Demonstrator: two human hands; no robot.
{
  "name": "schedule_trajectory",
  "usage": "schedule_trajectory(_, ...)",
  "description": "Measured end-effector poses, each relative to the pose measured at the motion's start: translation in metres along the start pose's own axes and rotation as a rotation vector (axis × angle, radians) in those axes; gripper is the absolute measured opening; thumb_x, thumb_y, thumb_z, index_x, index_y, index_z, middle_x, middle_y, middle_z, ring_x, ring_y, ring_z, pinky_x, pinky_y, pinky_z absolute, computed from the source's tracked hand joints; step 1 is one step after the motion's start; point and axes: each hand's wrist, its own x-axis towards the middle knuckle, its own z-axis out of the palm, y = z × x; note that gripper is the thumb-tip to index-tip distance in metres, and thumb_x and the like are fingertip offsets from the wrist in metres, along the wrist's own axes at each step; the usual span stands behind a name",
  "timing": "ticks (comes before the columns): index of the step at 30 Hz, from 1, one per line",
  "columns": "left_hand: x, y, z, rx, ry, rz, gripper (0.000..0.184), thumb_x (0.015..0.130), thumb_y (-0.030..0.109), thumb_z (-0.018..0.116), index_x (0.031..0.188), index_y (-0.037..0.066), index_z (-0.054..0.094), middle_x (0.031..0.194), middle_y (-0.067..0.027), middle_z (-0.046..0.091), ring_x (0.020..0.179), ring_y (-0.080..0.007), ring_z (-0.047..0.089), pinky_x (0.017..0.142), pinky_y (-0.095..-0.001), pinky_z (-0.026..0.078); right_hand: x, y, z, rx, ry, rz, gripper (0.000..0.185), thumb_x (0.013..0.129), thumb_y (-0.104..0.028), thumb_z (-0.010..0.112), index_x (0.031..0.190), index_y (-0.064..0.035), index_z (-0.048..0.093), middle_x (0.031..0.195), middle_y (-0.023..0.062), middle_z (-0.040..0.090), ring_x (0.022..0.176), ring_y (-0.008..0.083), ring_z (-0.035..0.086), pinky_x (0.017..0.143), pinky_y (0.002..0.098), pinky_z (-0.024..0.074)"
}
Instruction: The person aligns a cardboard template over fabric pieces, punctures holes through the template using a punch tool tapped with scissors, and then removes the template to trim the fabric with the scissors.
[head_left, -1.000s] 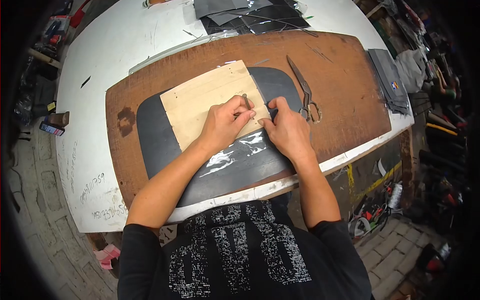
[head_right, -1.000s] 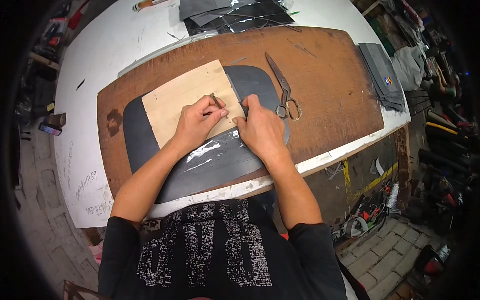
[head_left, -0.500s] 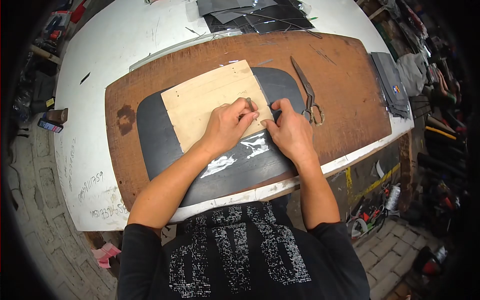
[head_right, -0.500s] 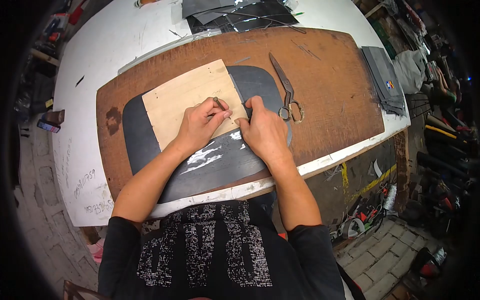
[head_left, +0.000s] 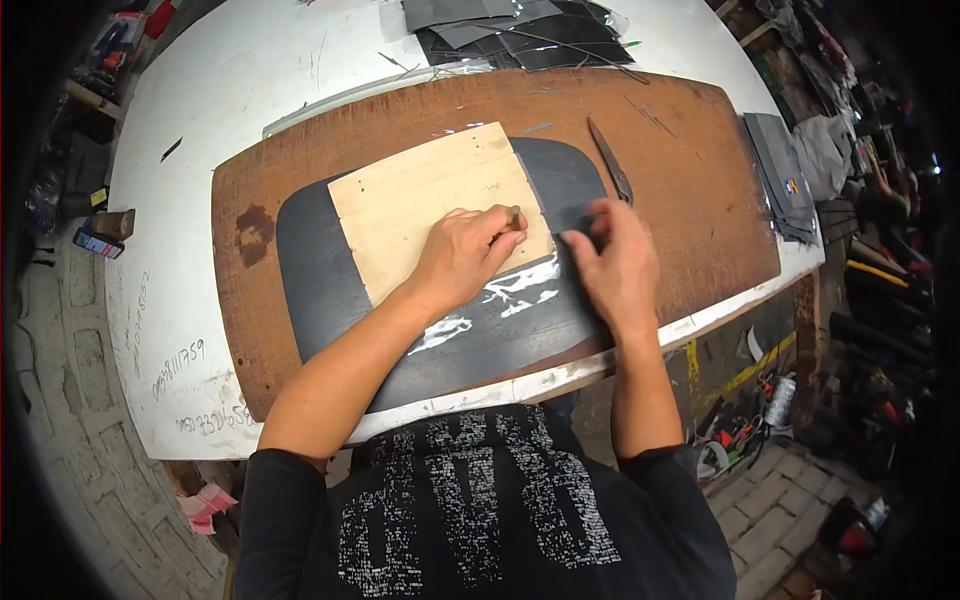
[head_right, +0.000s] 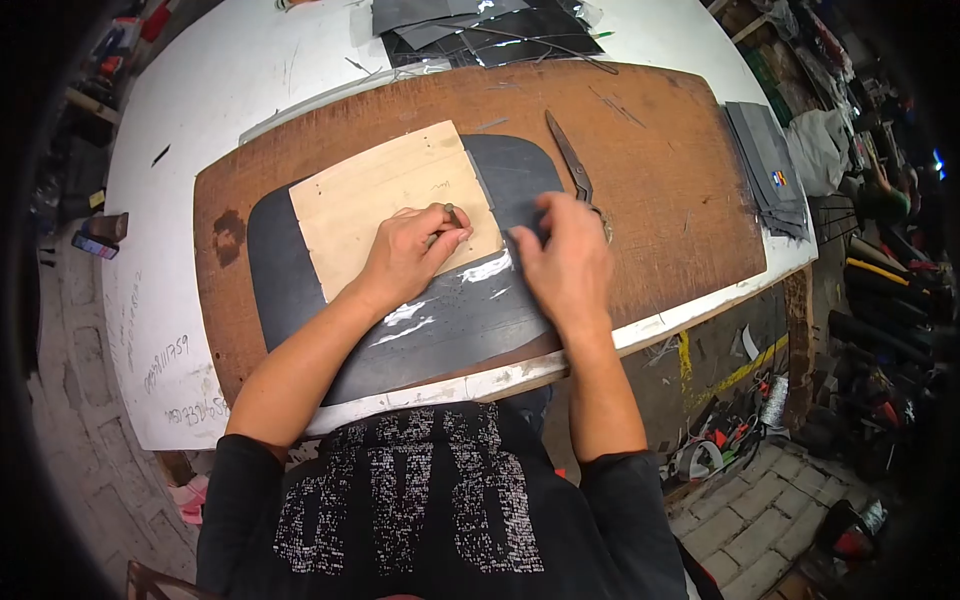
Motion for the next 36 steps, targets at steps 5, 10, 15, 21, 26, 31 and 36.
schedule_trajectory(5,-0.001,-0.001,0.003,0.019,0.018,0.049,0.01,0.093,0.013,0.073,0.094,0.005,0.068,0.08,-0.0106,0.071,0.075,-0.03,0.07,0.081,-0.0393,0.054,-0.003,0.044,-0.013,-0.199,0.116,-0.05,0.072,0.071,-0.031,0.09,0.133,-0.0063,0.062,0.115,0.0166,0.063,0.108,0.0397,0.059,0.093,0.0482,0.0487)
schedule_trajectory(10,-0.001,-0.003,0.004,0.022,0.023,0.063,0.01,0.093,0.014,0.072,0.093,0.005,0.068,0.079,-0.0099,0.07,0.074,-0.0298,0.069,0.08,-0.0396,0.053,0.001,0.039,-0.029,-0.16,-0.039,0.126,0.063,0.076,-0.024,0.087,0.13,-0.0042,0.063,0.121,0.0214,0.066,0.112,0.0407,0.061,0.096,0.0478,0.0496)
schedule_trajectory(15,-0.003,-0.01,0.006,0.039,0.023,0.083,0.01,0.093,0.015,0.072,0.094,0.005,0.069,0.079,-0.0098,0.071,0.075,-0.0302,0.07,0.079,-0.0406,0.053,0.012,0.034,-0.031,0.123,-0.051,0.248,0.063,0.073,-0.011,0.078,0.133,-0.0022,0.062,0.106,0.0176,0.066,0.095,0.03,0.065,0.089,0.0402,0.0535)
schedule_trajectory(21,-0.004,-0.01,0.006,0.048,0.031,0.085,0.01,0.091,0.014,0.074,0.094,0.005,0.07,0.079,-0.0105,0.071,0.075,-0.0311,0.07,0.075,-0.0421,0.052,-0.009,-0.008,-0.032,0.465,-0.039,-0.021,0.066,0.07,-0.008,0.077,0.133,0.0024,0.062,0.108,0.0106,0.063,0.082,0.0138,0.057,0.074,0.027,0.0492)
schedule_trajectory(26,-0.004,-0.009,0.007,0.036,0.062,0.102,0.01,0.089,0.012,0.075,0.093,0.005,0.07,0.077,-0.0127,0.07,0.075,-0.0331,0.069,0.072,-0.0437,0.051,-0.02,-0.048,-0.036,0.377,-0.061,-0.327,0.066,0.067,-0.006,0.077,0.132,-0.0002,0.064,0.111,0.0157,0.061,0.08,0.0208,0.058,0.071,0.0314,0.0499)
schedule_trajectory(31,-0.004,-0.007,0.005,0.066,0.049,0.081,0.01,0.087,0.011,0.075,0.091,0.004,0.069,0.075,-0.0136,0.069,0.074,-0.0346,0.068,0.072,-0.0445,0.051,-0.02,-0.044,-0.023,0.268,-0.06,-0.422,0.063,0.068,-0.007,0.076,0.13,-0.0043,0.066,0.11,0.0184,0.061,0.088,0.0306,0.065,0.074,0.0384,0.0539)
schedule_trajectory(36,-0.003,-0.008,0.009,0.038,0.094,0.108,0.011,0.087,0.011,0.075,0.091,0.005,0.068,0.074,-0.0133,0.068,0.072,-0.0347,0.067,0.07,-0.0454,0.05,-0.02,-0.052,-0.019,0.112,-0.02,-0.426,0.058,0.067,-0.01,0.078,0.124,-0.0062,0.066,0.108,0.0162,0.062,0.089,0.0323,0.066,0.073,0.0408,0.0555)
